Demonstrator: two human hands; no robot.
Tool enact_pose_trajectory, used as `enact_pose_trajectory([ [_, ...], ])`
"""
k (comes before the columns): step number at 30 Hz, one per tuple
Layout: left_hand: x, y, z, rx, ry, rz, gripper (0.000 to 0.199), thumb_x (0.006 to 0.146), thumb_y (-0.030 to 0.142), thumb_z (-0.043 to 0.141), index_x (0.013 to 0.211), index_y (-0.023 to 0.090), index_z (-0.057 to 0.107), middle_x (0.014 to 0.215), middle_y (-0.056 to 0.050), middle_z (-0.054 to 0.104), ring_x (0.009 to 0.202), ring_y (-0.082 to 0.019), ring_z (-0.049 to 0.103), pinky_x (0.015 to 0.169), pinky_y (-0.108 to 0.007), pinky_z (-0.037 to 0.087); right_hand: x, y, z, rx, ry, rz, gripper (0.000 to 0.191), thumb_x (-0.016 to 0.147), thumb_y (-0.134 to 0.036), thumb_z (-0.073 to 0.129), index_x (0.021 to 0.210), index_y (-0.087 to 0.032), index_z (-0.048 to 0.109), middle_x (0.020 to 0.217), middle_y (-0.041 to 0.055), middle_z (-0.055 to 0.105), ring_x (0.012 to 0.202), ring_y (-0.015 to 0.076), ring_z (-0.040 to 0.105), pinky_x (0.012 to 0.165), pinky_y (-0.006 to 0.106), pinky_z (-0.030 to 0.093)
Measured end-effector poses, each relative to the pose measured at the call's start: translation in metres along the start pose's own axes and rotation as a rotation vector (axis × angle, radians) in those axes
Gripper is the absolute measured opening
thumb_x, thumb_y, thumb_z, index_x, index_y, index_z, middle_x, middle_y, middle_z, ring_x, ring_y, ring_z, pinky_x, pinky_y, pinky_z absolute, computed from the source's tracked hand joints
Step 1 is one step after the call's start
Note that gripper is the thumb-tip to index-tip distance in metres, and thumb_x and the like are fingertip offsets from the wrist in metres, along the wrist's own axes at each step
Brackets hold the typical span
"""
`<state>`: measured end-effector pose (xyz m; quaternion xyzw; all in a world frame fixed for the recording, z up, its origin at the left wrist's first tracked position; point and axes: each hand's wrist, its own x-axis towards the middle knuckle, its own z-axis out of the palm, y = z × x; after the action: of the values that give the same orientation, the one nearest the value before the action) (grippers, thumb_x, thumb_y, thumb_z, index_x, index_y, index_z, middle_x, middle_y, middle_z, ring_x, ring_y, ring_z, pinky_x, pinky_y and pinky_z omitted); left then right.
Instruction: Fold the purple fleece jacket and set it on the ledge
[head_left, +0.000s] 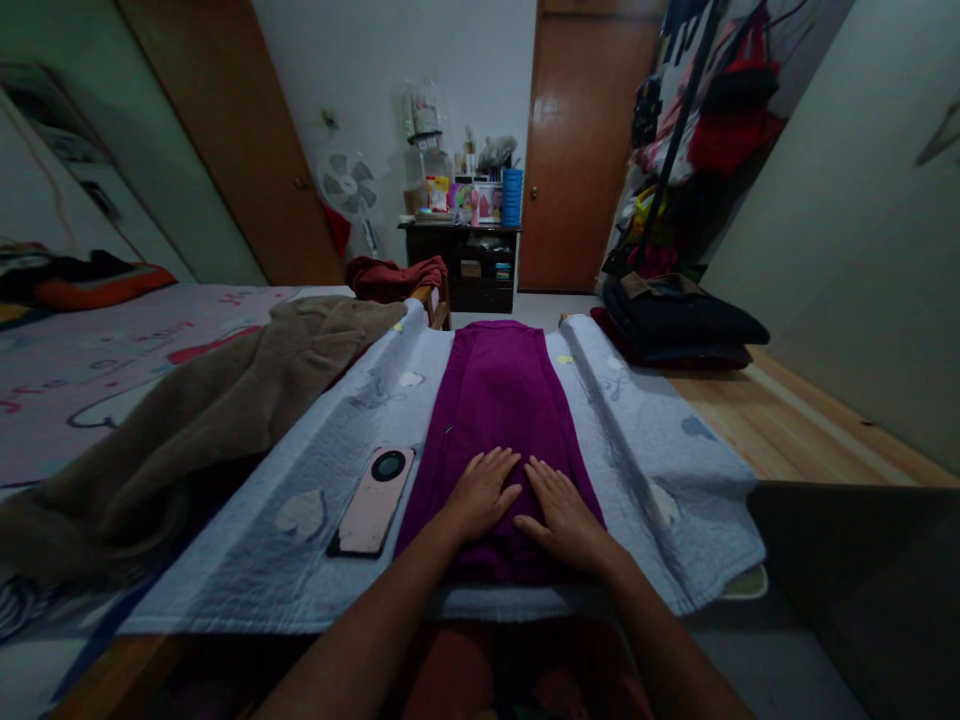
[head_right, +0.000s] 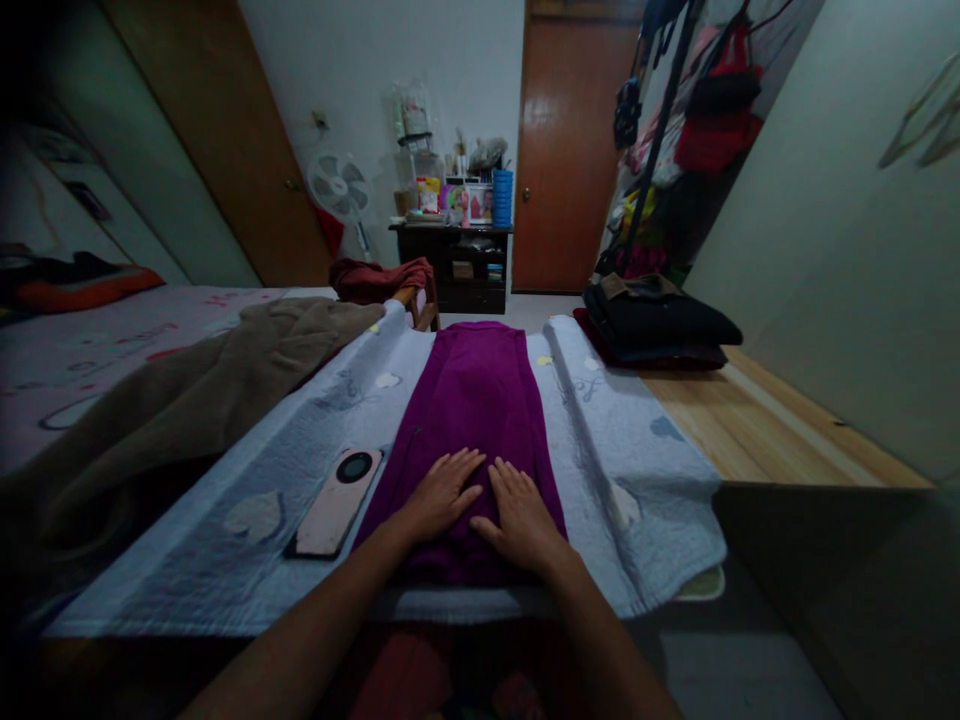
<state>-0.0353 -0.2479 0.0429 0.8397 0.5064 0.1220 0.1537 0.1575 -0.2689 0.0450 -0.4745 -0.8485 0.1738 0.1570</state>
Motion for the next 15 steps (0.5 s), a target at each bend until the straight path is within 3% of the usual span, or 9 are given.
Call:
enact_pose_trajectory([
  [3, 0.0, 0.002, -0.002, 0.001, -0.004, 0.01, 0.053, 0.097, 0.045, 0.038, 0.145, 0.024, 0.036, 0.154, -0.006, 0.034, 0.144, -0.021, 0.024, 0.117, -0.045, 0.019, 0.006, 0.01, -0.013, 0.139, 0.067, -0.008, 0.047, 0.092, -0.038, 0.045, 0.135, -0.018, 0.052, 0.136, 0.0124, 0.055, 0.127, 0.0236, 0.05, 0.107, 0.043, 0.039],
  [5, -0.001, 0.004, -0.004, 0.001, -0.016, 0.003, 0.056, 0.095, 0.05, 0.039, 0.146, 0.025, 0.036, 0.154, -0.007, 0.033, 0.144, -0.023, 0.023, 0.117, -0.046, 0.018, 0.017, 0.023, -0.019, 0.172, 0.167, 0.039, 0.039, 0.095, -0.031, 0.038, 0.126, -0.02, 0.059, 0.124, 0.0104, 0.064, 0.116, 0.0212, 0.058, 0.102, 0.04, 0.044],
  [8, -0.001, 0.006, -0.007, 0.0, -0.034, -0.015, 0.062, 0.092, 0.055, 0.042, 0.146, 0.024, 0.036, 0.155, -0.008, 0.032, 0.144, -0.025, 0.022, 0.117, -0.047, 0.017, 0.036, 0.045, -0.016, 0.059, 0.354, 0.074, 0.045, 0.091, -0.026, 0.04, 0.133, -0.015, 0.052, 0.139, 0.0137, 0.052, 0.132, 0.0246, 0.044, 0.11, 0.047, 0.035],
  [11, -0.001, 0.007, -0.008, 0.004, -0.039, -0.018, 0.066, 0.089, 0.056, 0.048, 0.146, 0.024, 0.035, 0.155, -0.009, 0.032, 0.144, -0.025, 0.022, 0.117, -0.047, 0.017, 0.045, 0.063, -0.003, -0.067, 0.305, 0.11, 0.052, 0.089, -0.029, 0.045, 0.136, -0.007, 0.048, 0.146, 0.0189, 0.043, 0.139, 0.0277, 0.034, 0.113, 0.047, 0.03],
  [15, -0.001, 0.007, -0.006, 0.012, -0.029, -0.017, 0.068, 0.088, 0.055, 0.05, 0.146, 0.023, 0.035, 0.154, -0.009, 0.033, 0.144, -0.025, 0.024, 0.117, -0.046, 0.016, 0.04, 0.068, 0.01, -0.158, 0.207, 0.146, 0.055, 0.091, -0.032, 0.044, 0.138, -0.003, 0.045, 0.149, 0.0199, 0.037, 0.141, 0.0277, 0.028, 0.115, 0.045, 0.026],
])
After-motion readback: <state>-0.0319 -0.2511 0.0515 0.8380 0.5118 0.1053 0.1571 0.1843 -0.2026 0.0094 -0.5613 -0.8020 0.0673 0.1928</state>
